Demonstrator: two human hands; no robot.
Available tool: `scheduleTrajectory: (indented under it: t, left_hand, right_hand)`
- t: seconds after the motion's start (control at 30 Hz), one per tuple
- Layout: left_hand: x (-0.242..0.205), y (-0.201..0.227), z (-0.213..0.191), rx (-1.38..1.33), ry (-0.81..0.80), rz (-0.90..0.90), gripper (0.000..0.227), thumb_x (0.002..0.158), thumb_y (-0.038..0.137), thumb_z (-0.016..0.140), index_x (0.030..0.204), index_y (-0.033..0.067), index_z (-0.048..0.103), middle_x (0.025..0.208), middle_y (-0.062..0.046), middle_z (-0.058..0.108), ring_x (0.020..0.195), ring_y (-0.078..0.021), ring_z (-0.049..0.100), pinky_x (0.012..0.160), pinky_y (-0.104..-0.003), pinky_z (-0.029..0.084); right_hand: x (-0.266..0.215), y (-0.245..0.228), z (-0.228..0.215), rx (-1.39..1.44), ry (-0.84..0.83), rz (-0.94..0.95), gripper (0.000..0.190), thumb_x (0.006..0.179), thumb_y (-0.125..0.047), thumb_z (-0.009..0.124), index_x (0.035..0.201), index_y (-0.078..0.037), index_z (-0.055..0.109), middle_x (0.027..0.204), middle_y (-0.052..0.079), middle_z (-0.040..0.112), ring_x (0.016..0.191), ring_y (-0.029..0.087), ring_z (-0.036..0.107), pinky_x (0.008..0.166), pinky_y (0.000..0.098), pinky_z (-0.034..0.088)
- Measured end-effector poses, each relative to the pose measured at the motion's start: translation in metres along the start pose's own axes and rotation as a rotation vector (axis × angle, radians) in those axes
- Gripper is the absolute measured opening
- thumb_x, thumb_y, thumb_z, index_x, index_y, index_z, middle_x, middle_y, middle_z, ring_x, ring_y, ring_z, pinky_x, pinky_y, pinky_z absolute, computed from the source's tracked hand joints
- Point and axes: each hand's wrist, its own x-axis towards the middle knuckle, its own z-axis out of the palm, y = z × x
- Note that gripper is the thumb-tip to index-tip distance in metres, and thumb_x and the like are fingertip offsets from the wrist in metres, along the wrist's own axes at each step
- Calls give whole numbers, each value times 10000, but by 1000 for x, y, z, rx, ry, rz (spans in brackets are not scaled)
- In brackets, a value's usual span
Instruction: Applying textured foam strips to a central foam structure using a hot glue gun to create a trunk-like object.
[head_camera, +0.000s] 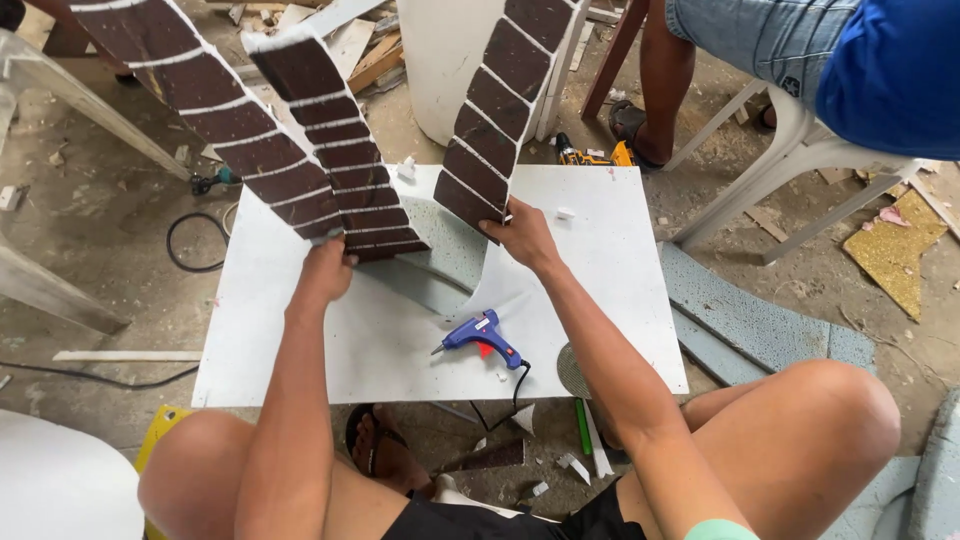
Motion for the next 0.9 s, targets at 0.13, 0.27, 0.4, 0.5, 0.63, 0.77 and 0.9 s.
scheduleTrajectory:
  t: [0.13, 0.27, 0.4, 0.5, 0.63, 0.77, 0.9]
  left_hand:
    - [21, -17, -8, -6, -42, 34, 355, 932, 34, 546, 1251, -115, 592, 1068, -298, 699, 1021, -420, 672, 869, -531, 534]
    - [49, -26, -22, 49, -60, 90, 294, 949, 46, 528, 1174, -123, 615, 1050, -326, 689, 1007, -465, 666, 839, -544, 541]
    - [35, -3, -51, 46, -38, 67, 328, 935, 19, 504, 1241, -86, 558, 1085, -350, 658, 1076, -514, 620, 923, -574, 510]
    - [33, -13, -49, 16, -31, 17, 409, 910, 14, 481, 1312, -9, 553, 1138, -299, 660, 1052, -466, 650, 880, -525, 538]
    - [34, -27, -34, 16, -66, 22, 419, 907, 1, 460, 1319, -25, 533, 1147, -318, 650, 1048, -478, 646, 857, -539, 552]
    - [34, -44, -22, 56, -67, 35, 470, 902, -7, 442, 1369, -38, 494, 1151, -306, 651, 1043, -446, 661, 830, -521, 570]
    - [3, -17, -26, 34, 90, 28, 400, 894, 0, 503, 1282, 26, 595, 1098, -224, 692, 1009, -412, 680, 852, -531, 566]
  right_hand:
    - [-7, -9, 11, -17, 52, -9, 235, 843, -226, 752, 1022, -101, 664, 898, 70, 704, 862, 257, 738, 734, 389, 590]
    - [-7, -24, 7, 3, 71, 10, 210, 842, -212, 732, 982, -76, 655, 872, 86, 696, 850, 256, 732, 732, 375, 580]
    - [3, -22, 13, 10, 87, 26, 222, 840, -235, 744, 973, -80, 658, 878, 80, 707, 849, 250, 732, 722, 364, 580]
    - [-4, -31, 26, 49, 114, 73, 256, 797, -316, 767, 923, -120, 662, 827, 41, 698, 803, 208, 726, 701, 332, 583]
    - [-38, -54, 47, 67, 136, 108, 305, 805, -304, 722, 934, -41, 640, 828, 146, 704, 799, 307, 720, 690, 429, 570]
    - [-55, -50, 72, 19, 156, 102, 331, 838, -294, 665, 945, 17, 631, 821, 230, 690, 796, 398, 713, 662, 478, 563]
    - [-67, -47, 80, -9, 215, 69, 209, 887, -206, 636, 939, -4, 634, 772, 176, 688, 706, 291, 711, 652, 396, 584]
